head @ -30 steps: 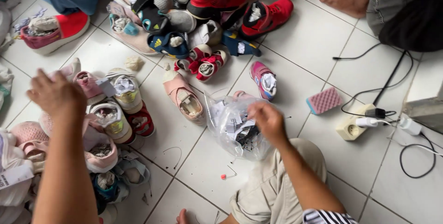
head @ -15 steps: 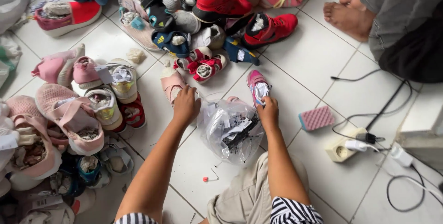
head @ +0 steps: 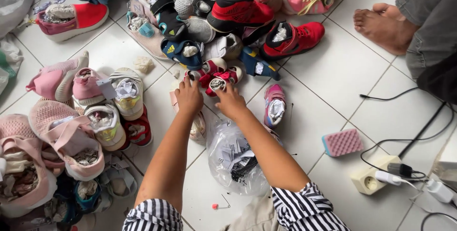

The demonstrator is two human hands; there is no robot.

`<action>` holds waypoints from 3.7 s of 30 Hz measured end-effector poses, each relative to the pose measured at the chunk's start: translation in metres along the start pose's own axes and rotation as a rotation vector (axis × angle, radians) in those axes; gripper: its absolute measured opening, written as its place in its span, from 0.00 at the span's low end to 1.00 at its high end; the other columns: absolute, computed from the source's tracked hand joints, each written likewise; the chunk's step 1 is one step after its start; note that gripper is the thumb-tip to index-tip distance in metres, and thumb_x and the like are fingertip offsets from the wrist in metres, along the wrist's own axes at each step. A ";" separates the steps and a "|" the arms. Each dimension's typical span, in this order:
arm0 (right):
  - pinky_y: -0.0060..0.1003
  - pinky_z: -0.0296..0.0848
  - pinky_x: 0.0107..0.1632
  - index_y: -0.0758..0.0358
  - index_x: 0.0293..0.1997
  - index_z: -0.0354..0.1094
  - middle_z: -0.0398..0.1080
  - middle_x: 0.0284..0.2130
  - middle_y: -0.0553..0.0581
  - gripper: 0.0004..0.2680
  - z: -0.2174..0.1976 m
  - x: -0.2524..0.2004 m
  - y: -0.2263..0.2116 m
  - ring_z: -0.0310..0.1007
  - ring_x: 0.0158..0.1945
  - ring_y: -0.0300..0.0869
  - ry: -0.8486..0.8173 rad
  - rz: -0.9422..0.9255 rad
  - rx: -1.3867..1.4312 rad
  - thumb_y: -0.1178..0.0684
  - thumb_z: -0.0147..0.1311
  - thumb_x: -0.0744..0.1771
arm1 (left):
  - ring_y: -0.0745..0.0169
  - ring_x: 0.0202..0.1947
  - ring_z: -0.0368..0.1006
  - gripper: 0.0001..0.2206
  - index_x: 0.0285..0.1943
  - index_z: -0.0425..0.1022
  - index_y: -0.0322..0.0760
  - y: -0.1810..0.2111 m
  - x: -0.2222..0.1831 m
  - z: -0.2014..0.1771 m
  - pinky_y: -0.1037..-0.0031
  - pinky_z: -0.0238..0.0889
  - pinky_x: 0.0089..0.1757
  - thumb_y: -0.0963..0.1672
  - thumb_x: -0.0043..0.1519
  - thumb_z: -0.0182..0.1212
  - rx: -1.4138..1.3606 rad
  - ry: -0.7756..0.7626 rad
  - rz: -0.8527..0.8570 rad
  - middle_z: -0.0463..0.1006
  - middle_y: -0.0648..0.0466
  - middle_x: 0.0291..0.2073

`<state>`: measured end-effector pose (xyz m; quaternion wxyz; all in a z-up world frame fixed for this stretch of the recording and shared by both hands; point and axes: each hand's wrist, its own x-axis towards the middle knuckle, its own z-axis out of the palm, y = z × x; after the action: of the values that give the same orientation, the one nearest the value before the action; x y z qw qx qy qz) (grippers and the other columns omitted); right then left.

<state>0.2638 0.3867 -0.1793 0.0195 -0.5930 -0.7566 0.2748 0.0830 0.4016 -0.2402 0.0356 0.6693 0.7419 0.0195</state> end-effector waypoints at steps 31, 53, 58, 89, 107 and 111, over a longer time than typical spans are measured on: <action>0.47 0.77 0.50 0.59 0.37 0.73 0.69 0.43 0.64 0.09 -0.041 -0.048 0.028 0.77 0.48 0.61 0.308 -0.016 0.485 0.47 0.64 0.64 | 0.49 0.20 0.71 0.09 0.19 0.72 0.46 0.005 -0.056 -0.060 0.59 0.59 0.31 0.46 0.53 0.58 -0.130 0.733 0.021 0.71 0.54 0.15; 0.41 0.76 0.56 0.61 0.32 0.67 0.64 0.56 0.64 0.05 0.194 -0.288 -0.033 0.74 0.56 0.57 0.340 -0.646 0.081 0.59 0.60 0.60 | 0.34 0.37 0.81 0.09 0.37 0.77 0.31 -0.094 -0.420 -0.025 0.50 0.74 0.39 0.44 0.60 0.57 -0.503 -0.185 -0.519 0.81 0.40 0.27; 0.43 0.78 0.53 0.64 0.36 0.70 0.63 0.58 0.66 0.05 0.181 -0.302 -0.055 0.73 0.58 0.60 0.108 -0.561 -0.092 0.63 0.60 0.61 | 0.26 0.46 0.78 0.19 0.54 0.61 0.27 -0.086 -0.417 -0.032 0.34 0.68 0.45 0.42 0.60 0.63 -0.493 -0.322 -0.467 0.80 0.33 0.40; 0.47 0.70 0.63 0.63 0.33 0.62 0.65 0.61 0.68 0.07 0.159 -0.306 -0.140 0.69 0.62 0.61 0.421 -0.622 0.385 0.63 0.59 0.65 | 0.54 0.40 0.78 0.12 0.60 0.71 0.31 -0.103 -0.394 0.021 0.71 0.72 0.42 0.37 0.69 0.49 -1.388 0.080 -0.802 0.80 0.42 0.46; 0.51 0.78 0.54 0.65 0.50 0.68 0.63 0.53 0.66 0.12 0.200 -0.348 -0.032 0.65 0.59 0.60 0.240 -0.128 -0.158 0.60 0.61 0.63 | 0.30 0.68 0.61 0.35 0.76 0.46 0.37 -0.089 -0.417 -0.039 0.17 0.24 0.56 0.52 0.62 0.52 -1.167 -0.280 -0.994 0.69 0.40 0.65; 0.51 0.79 0.52 0.61 0.56 0.63 0.64 0.51 0.61 0.15 0.203 -0.338 -0.032 0.68 0.58 0.57 -0.019 0.053 -0.154 0.55 0.59 0.65 | 0.29 0.68 0.62 0.34 0.75 0.46 0.36 -0.084 -0.423 -0.072 0.19 0.32 0.58 0.50 0.61 0.53 -1.163 -0.272 -0.980 0.68 0.37 0.65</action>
<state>0.2630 -0.0042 -0.2369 -0.0406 -0.6102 -0.7595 0.2217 0.0371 -0.0264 -0.1635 0.4769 0.1347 0.8130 0.3056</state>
